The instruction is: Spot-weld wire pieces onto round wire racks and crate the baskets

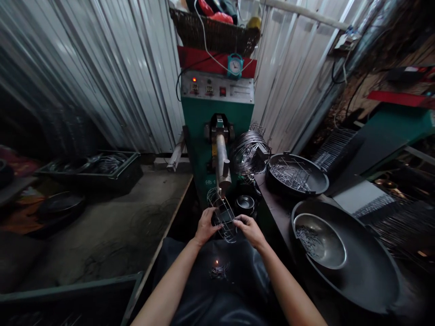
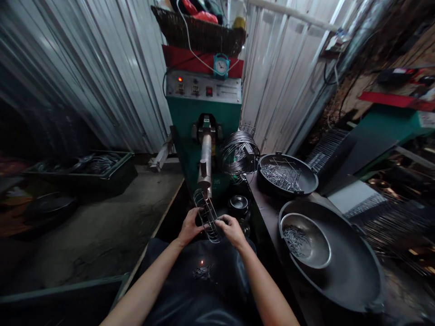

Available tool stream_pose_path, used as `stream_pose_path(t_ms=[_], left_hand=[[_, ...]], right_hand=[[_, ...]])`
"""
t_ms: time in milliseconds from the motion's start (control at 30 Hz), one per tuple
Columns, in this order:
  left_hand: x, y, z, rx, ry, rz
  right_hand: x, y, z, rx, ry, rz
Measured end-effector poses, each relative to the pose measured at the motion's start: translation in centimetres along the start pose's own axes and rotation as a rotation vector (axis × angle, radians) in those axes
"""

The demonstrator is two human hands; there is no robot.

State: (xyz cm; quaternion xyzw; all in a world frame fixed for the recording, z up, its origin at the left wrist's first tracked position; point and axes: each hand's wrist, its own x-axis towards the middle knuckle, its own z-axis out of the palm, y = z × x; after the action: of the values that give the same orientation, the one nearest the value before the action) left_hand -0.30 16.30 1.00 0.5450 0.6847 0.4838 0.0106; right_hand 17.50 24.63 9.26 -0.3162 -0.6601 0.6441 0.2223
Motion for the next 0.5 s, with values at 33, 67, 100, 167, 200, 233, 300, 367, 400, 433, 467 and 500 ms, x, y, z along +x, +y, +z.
stream_pose_path(t_ms=[33,67,100,167,200,233,300,367,400,433,467,500], left_hand=[[0.0,0.0,0.1,-0.003,0.013,-0.011],[0.0,0.0,0.2,-0.006,0.028,-0.023],[0.1,-0.1,0.3,-0.008,0.043,-0.034],[0.3,-0.3,0.5,-0.009,0.055,-0.047],[0.3,-0.3,0.5,-0.009,0.056,-0.050],[0.3,-0.4,0.5,-0.006,0.057,-0.050],[0.2,-0.5,0.4,0.002,0.067,-0.047],[-0.1,-0.6,0.4,0.000,0.091,-0.043],[-0.3,-0.6,0.5,-0.009,0.100,-0.044],[-0.6,-0.7,0.6,-0.025,0.105,-0.048],[-0.8,-0.9,0.7,-0.047,0.108,-0.057],[-0.9,-1.0,1.0,-0.074,0.111,-0.068]], right_hand=[[0.3,-0.2,0.0,0.001,0.006,-0.014],[0.6,-0.4,0.1,0.002,0.010,-0.026],[1.0,-0.6,0.2,0.000,0.013,-0.037],[1.7,-0.8,0.3,-0.011,0.021,-0.053],[2.0,-0.8,0.4,-0.012,0.027,-0.052],[2.0,-0.7,0.4,-0.010,0.032,-0.046],[1.8,-0.4,0.3,0.011,0.029,-0.027],[1.0,0.0,0.0,0.041,0.013,-0.009],[0.7,0.1,-0.2,0.045,0.005,-0.007],[0.3,0.1,-0.3,0.043,-0.002,-0.008],[0.1,0.1,-0.5,0.035,-0.004,-0.011],[0.0,0.0,-0.6,0.021,-0.004,-0.015]])
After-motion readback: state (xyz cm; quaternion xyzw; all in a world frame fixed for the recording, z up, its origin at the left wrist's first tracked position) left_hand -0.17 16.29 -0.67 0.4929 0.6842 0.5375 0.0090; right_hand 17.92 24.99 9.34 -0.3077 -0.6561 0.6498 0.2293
